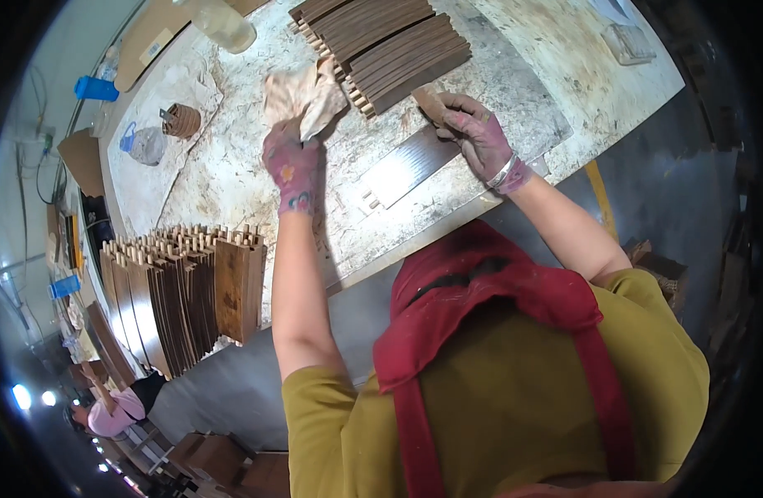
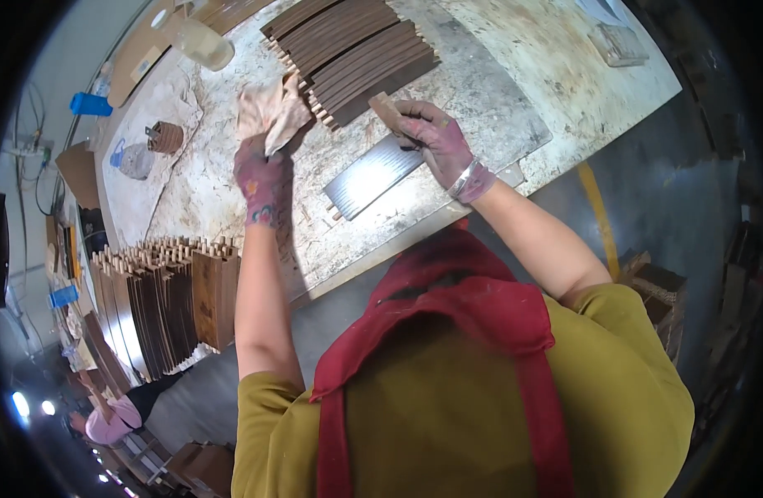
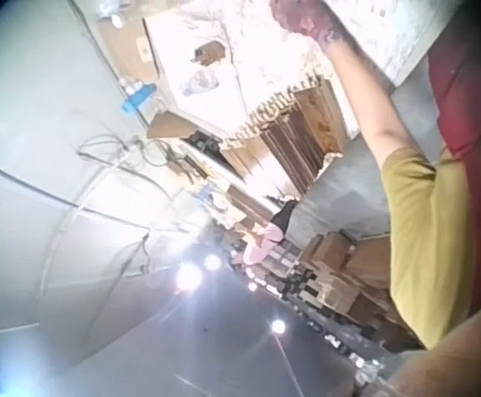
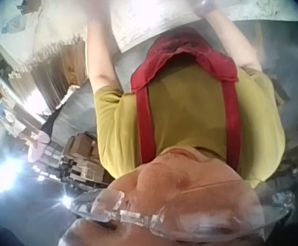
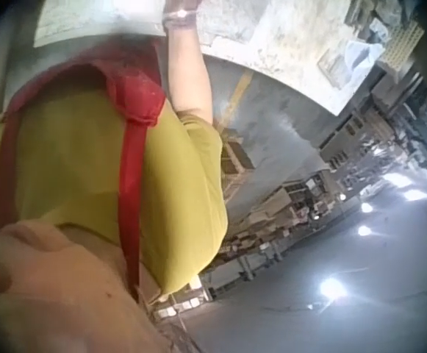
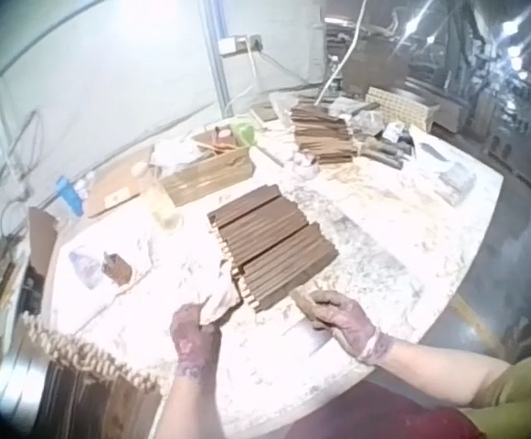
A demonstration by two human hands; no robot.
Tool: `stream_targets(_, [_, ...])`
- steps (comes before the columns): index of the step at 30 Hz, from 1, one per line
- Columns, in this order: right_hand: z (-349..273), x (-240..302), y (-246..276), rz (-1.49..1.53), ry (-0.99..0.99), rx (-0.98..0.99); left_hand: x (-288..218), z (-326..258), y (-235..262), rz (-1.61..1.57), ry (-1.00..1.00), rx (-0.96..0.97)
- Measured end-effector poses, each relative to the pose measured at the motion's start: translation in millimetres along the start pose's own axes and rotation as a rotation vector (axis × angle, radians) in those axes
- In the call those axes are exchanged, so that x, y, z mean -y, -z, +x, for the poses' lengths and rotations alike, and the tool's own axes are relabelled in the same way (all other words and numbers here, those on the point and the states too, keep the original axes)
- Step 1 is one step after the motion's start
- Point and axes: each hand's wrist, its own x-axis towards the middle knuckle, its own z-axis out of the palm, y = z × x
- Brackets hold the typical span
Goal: The person assembles wooden furniture components at a workbench by wiping surfaces with a cloth, handling small wooden blocks, and fitting wooden panels together.
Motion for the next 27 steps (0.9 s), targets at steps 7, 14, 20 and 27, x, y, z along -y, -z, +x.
stream_targets(7, [1.3,-3.0,1.4,0.176,0.002,-0.013,-114.4,-89.6,-9.0,0.066,-0.556,0.021])
stream_targets(14, [1.9,-6.9,8.8,0.111,0.031,-0.038,-77.4,-93.4,-18.5,0.126,-0.353,0.140])
stream_targets(20, [1.8,-9.6,9.2,0.087,0.023,-0.098,-107.1,-78.6,49.6,-0.250,-0.145,0.140])
stream_targets(27, [3.2,-9.6,13.1,0.066,0.026,-0.064,-76.5,-120.9,-4.7,0.064,-0.558,0.160])
